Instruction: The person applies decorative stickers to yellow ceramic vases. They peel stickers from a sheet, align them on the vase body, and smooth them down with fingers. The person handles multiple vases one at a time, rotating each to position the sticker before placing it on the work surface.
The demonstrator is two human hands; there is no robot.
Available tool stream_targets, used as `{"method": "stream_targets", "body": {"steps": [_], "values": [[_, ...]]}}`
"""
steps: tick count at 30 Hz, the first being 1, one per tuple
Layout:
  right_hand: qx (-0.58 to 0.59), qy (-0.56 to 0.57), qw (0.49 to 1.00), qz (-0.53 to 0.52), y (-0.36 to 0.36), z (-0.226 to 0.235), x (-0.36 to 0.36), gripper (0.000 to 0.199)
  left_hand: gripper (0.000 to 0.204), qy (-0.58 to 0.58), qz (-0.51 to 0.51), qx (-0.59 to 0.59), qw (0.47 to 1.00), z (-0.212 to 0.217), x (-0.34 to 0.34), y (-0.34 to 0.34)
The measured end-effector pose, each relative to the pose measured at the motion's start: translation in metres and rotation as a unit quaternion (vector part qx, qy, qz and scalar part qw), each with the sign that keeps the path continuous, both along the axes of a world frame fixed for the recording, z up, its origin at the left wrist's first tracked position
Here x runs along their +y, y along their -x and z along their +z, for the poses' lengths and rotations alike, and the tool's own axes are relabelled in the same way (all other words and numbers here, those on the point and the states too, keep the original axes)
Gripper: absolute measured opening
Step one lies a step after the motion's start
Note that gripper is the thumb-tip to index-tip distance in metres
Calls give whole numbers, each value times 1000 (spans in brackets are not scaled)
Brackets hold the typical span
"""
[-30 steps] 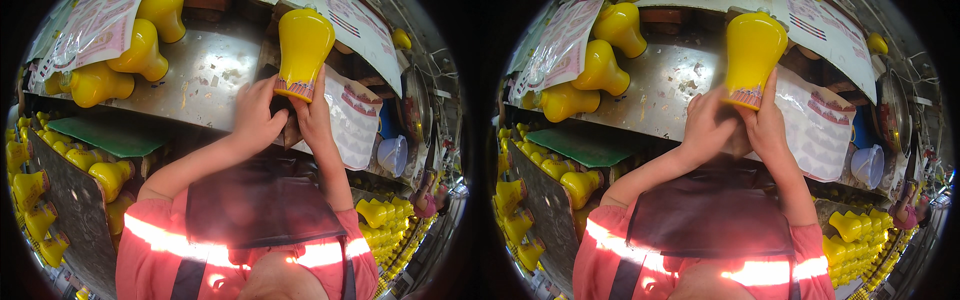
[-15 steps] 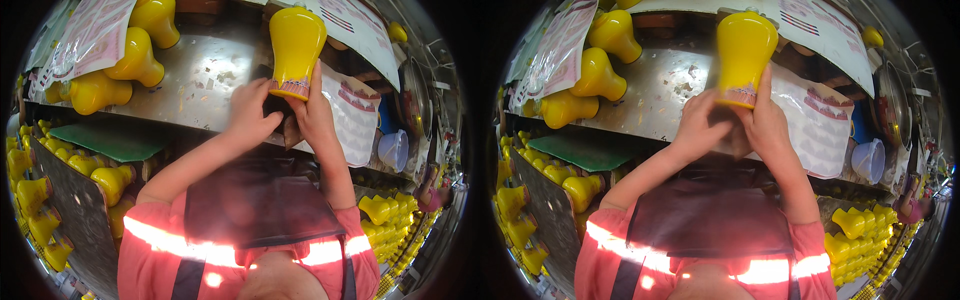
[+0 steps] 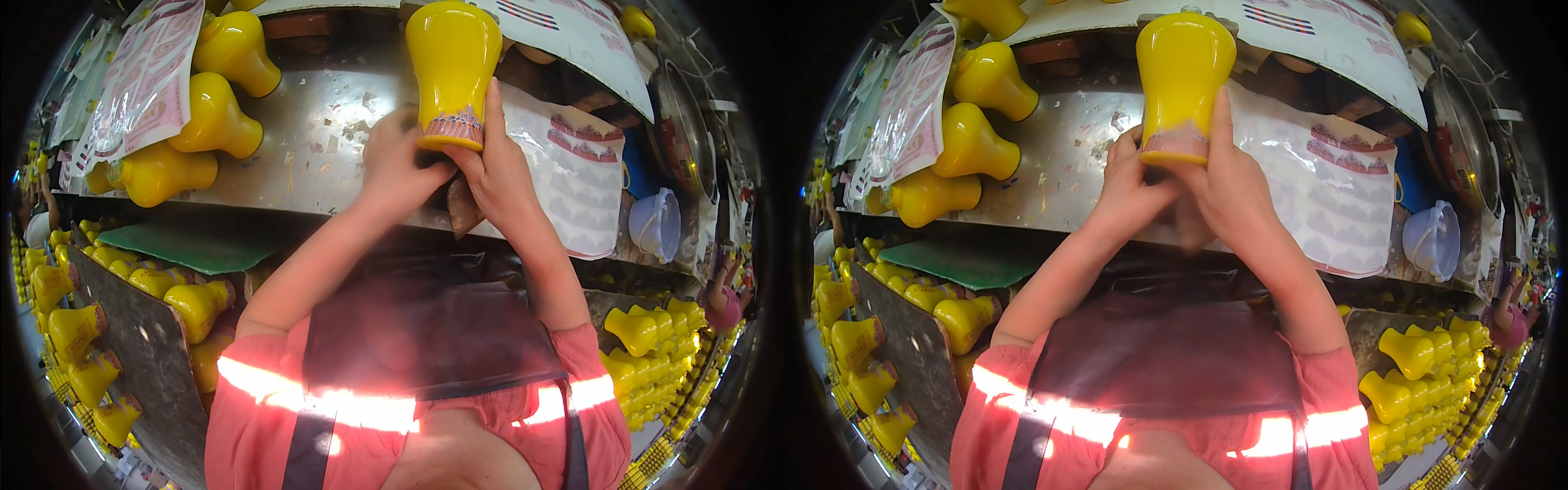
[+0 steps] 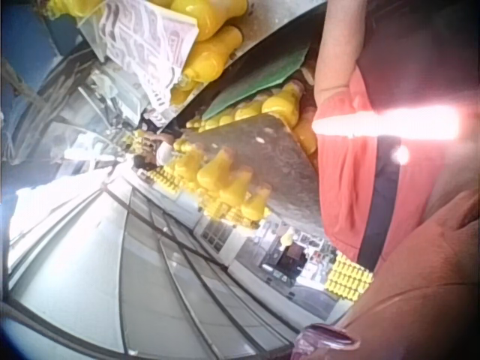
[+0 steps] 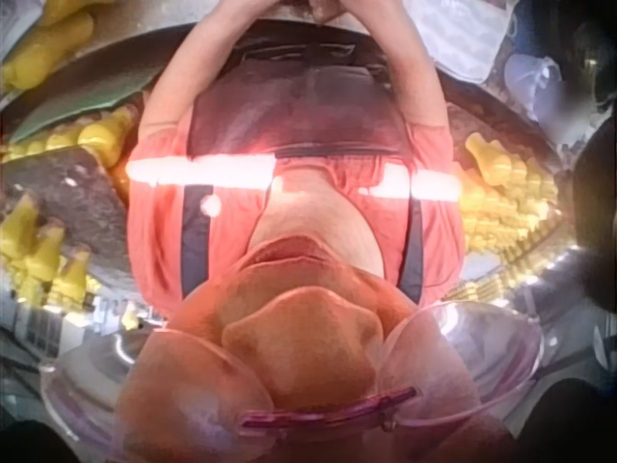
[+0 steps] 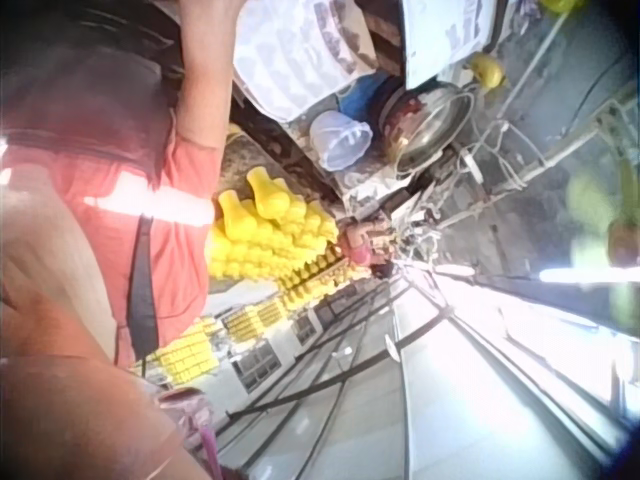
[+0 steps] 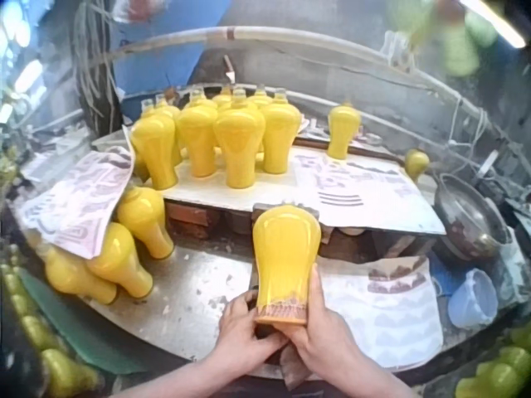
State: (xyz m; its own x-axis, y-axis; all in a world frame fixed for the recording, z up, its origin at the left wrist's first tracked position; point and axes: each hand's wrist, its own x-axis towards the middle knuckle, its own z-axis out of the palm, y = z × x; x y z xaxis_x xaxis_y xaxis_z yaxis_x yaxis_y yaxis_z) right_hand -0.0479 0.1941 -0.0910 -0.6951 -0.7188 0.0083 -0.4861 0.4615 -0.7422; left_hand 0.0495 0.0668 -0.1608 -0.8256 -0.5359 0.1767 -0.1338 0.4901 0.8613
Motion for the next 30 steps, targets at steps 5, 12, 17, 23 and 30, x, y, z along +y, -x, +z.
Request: {"method": "stream_targets", "body": {"steps": [5,12,17,23,30], "values": [[-53,104,993,25,1,-11,3,86,73,15,-5,-36,999,7,-6,3],[-146,207,966,51,15,-27,8,79,85,183,52,69,979,22,-3,-19],[22,81,996,30,11,-8,8,82,76,233,14,156,960,32,-5,-6],[118,-32,989,80,18,20,14,73,70,257,-28,120,959,24,-25,13],[-13,-96,994,-54,16,10,14,85,86,210,-4,100,972,9,-18,5]]}}
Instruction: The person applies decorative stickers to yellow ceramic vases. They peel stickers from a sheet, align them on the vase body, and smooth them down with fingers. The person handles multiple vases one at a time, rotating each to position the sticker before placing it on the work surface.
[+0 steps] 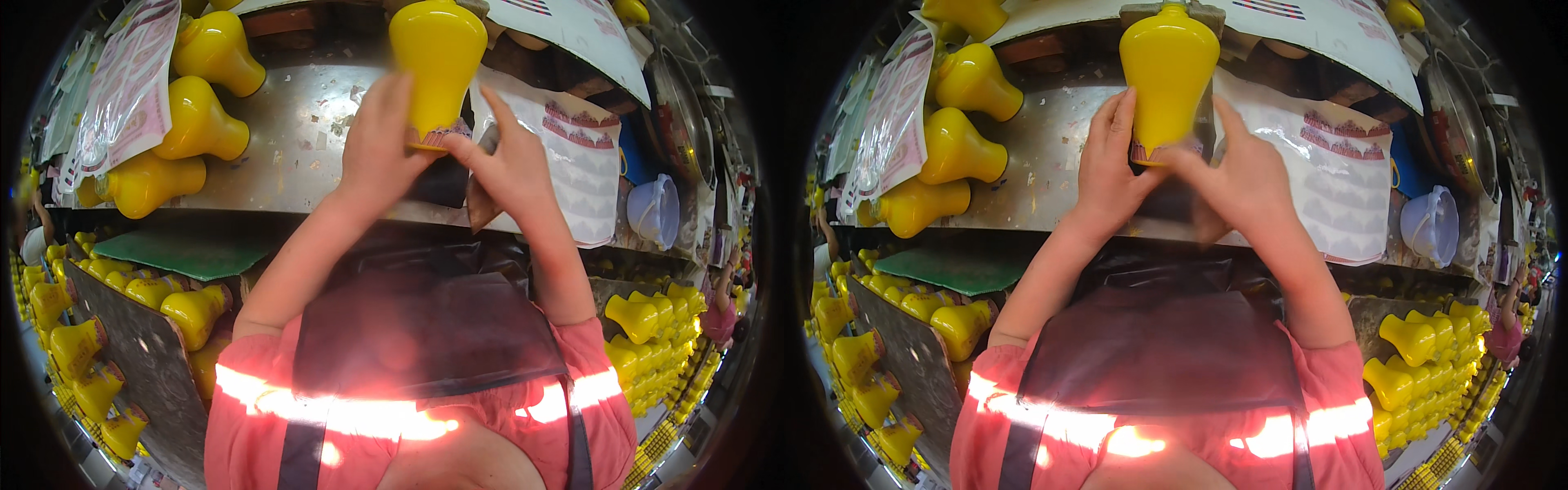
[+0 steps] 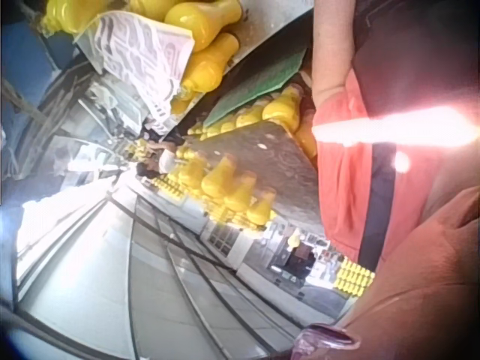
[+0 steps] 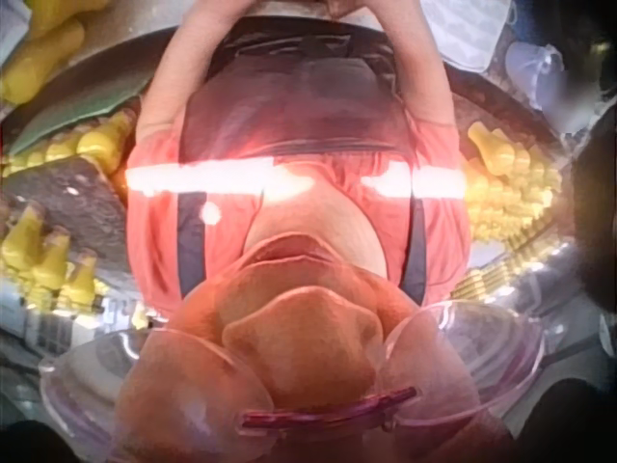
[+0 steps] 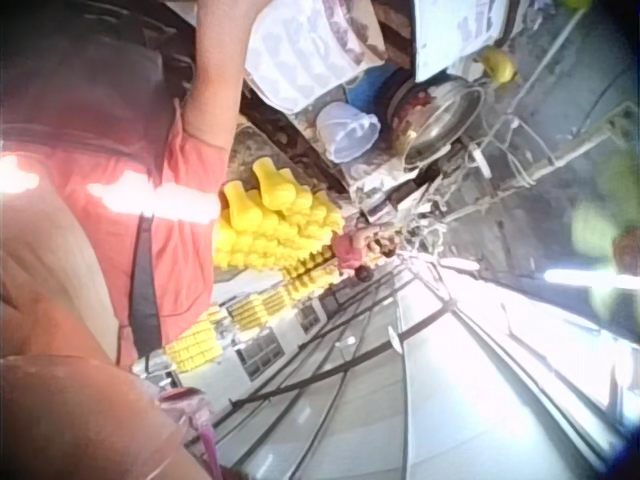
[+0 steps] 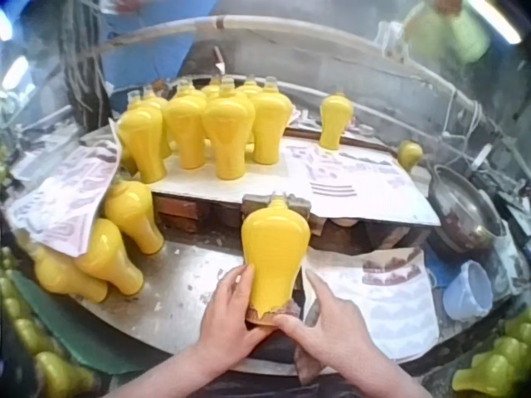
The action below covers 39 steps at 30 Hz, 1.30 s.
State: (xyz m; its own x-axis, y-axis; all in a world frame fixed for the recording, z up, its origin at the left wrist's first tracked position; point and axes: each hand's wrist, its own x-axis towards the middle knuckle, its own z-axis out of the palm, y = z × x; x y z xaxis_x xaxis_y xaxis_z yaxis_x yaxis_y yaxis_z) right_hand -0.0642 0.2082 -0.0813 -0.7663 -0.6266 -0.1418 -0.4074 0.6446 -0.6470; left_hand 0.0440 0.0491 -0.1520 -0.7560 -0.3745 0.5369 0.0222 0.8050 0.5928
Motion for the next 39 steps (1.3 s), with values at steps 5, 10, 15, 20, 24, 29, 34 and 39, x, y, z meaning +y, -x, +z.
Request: {"method": "stream_targets", "body": {"steps": [5,10,15,20,24,29,34,39], "values": [[-134,99,986,13,17,-18,5,64,93,-36,-55,-43,997,0,-9,-2],[-269,152,951,-25,11,-24,10,36,86,-169,-125,-43,977,-4,-17,-6],[-266,192,944,-28,6,-34,8,26,85,-318,-85,-33,944,0,-6,0],[-288,214,926,-121,11,-39,10,32,85,-20,-24,-12,999,13,2,-2],[-205,198,959,3,2,-33,9,45,82,115,9,4,993,11,5,8],[-258,179,949,-19,2,-16,20,45,87,-15,-56,41,997,6,-10,2],[-176,176,968,22,7,-28,14,48,94,23,13,-31,999,6,3,1],[-168,139,976,4,5,-31,11,49,97,-35,-70,-49,996,7,-12,-2]]}}
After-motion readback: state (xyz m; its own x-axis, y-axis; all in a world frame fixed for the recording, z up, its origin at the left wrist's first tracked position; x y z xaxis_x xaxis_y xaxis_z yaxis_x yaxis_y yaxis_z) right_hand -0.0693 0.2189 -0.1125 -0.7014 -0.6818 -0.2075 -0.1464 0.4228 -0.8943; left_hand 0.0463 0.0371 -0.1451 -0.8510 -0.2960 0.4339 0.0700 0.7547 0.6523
